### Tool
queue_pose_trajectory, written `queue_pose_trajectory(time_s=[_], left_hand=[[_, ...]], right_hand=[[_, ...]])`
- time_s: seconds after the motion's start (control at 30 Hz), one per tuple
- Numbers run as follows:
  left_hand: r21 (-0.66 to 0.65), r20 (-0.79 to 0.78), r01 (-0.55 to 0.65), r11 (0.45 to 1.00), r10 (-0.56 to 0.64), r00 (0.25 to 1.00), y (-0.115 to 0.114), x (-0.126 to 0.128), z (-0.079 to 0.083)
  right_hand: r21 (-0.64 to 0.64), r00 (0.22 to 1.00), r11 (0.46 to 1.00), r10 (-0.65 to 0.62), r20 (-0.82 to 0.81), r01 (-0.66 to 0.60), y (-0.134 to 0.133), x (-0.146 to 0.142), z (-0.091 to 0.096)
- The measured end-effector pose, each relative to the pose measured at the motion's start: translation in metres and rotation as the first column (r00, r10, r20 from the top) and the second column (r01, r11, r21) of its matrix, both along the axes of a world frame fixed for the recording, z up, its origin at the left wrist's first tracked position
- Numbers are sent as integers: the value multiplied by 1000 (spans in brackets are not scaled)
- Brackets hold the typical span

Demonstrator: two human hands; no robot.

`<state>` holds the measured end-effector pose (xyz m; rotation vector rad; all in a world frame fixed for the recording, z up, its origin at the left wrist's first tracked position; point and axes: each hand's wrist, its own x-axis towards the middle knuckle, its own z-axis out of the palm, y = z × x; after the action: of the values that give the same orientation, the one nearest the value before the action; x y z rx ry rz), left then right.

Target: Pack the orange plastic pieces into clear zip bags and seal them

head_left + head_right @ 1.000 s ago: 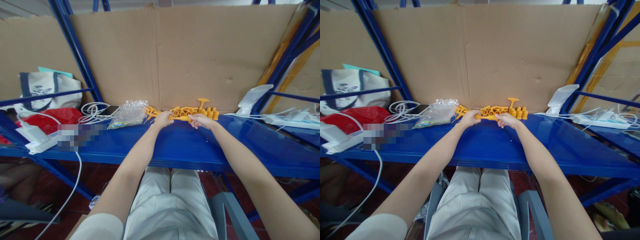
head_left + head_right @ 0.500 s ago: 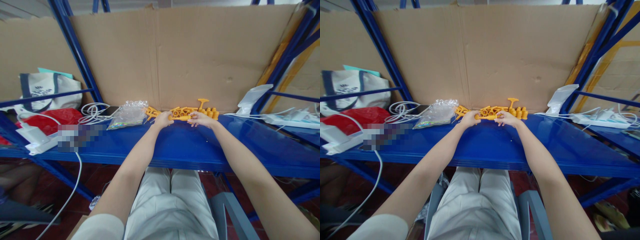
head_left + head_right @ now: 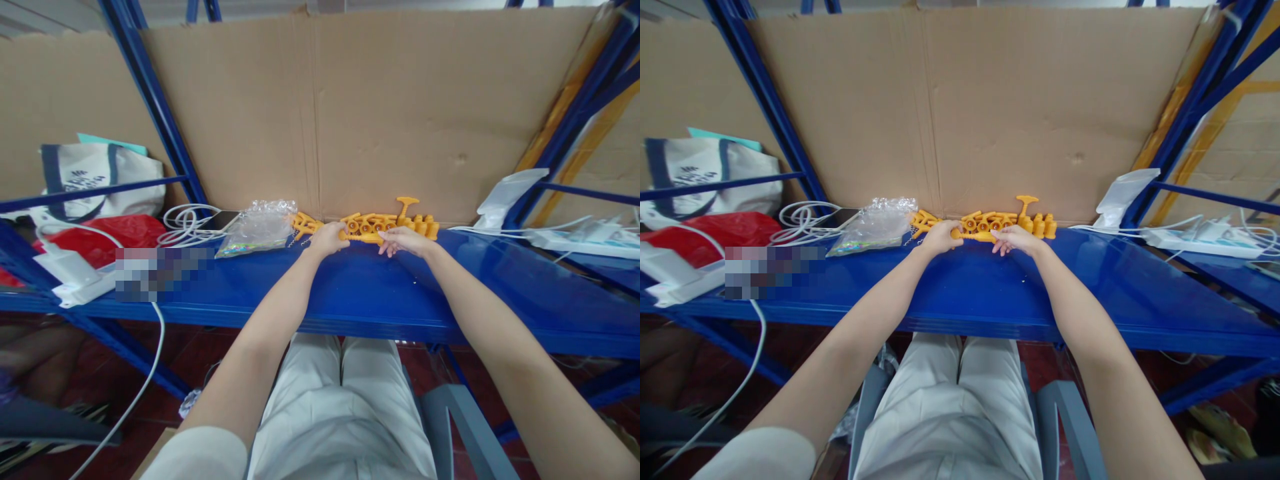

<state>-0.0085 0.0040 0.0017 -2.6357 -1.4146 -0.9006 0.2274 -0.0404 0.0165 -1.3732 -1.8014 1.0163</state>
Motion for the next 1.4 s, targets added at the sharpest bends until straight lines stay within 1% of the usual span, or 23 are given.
queue_pose_trajectory(time_s=[0.13,0.23,0.3,0.47,0.57,0.7,0.93,1.17,1.4], left_hand=[[26,-15,-3,1000,3,1000,-1,1,0],[26,-2,-9,1000,9,1000,-1,1,0],[22,13,-18,1000,18,1000,0,1,0],[14,42,-55,998,54,998,1,0,0],[23,48,-43,999,42,998,1,0,0],[27,54,-37,999,35,998,0,1,0],[33,37,-47,998,46,998,-2,1,1],[15,59,-26,1000,26,998,1,1,0],[43,50,-20,999,18,999,1,1,0]], right_hand=[[-80,996,996,-44,-72,39,3,-5,-3],[-115,993,989,-96,-68,88,6,-7,-6],[-88,993,991,-102,-65,96,6,-6,-6],[62,989,996,-47,-141,57,3,-2,-2],[89,992,996,-21,-124,33,2,-3,-2],[51,993,998,-29,-112,35,2,-8,-3],[-53,981,995,-95,-168,87,2,-15,-6],[-59,979,990,-138,-148,130,3,-17,-8],[-84,975,986,-156,-156,144,1,-18,-6]])
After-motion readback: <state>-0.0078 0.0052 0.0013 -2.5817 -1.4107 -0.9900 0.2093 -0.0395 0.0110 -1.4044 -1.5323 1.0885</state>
